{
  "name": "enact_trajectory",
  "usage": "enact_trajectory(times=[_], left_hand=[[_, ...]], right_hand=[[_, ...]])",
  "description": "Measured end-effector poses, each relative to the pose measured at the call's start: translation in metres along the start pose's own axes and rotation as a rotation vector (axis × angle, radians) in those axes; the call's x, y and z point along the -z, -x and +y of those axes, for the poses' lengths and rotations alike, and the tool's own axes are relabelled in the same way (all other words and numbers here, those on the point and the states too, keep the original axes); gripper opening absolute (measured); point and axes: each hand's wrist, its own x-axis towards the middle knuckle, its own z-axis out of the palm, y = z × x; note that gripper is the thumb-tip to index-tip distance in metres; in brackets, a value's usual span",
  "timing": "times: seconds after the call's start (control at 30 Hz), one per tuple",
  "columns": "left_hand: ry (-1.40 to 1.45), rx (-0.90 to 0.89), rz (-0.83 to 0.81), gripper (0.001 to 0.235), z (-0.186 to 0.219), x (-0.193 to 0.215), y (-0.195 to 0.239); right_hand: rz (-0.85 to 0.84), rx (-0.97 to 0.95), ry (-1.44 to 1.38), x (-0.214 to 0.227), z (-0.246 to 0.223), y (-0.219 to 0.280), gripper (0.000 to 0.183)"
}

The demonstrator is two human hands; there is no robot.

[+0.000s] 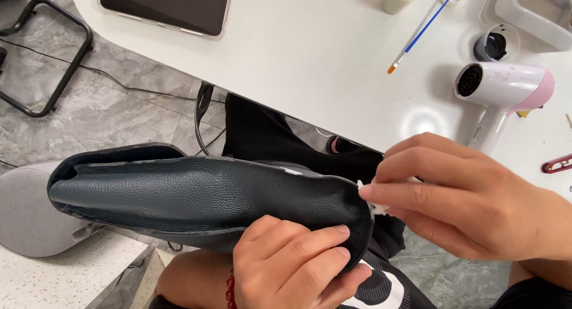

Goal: The recorder is applying a white substance, likely edge paint or dye, to the edge of a black leather bag and drying it with a hairdryer.

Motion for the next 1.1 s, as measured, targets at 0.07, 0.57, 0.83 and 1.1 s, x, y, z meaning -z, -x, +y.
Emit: enact_trajectory(times=[0.07, 0.57, 0.83, 1.1], left_hand=[[0.005, 0.018, 0.001, 0.029, -0.001, -0.001, 0.0], [0.041, 0.008, 0.03, 0.031, -0.005, -0.002, -0.009], [0.064, 0.056, -0.008, 0.029, -0.004, -0.001, -0.009], [0.058, 0.074, -0.005, 0.029, -0.004, -0.001, -0.011]], right_hand=[[-0.005, 0.021, 0.003, -0.001, 0.0, -0.001, 0.04], [-0.118, 0.017, -0.198, 0.004, 0.013, 0.023, 0.034], [0.002, -0.122, -0.298, -0.005, 0.013, 0.021, 0.029], [-0.03, -0.113, -0.286, -0.008, 0.012, 0.018, 0.027]])
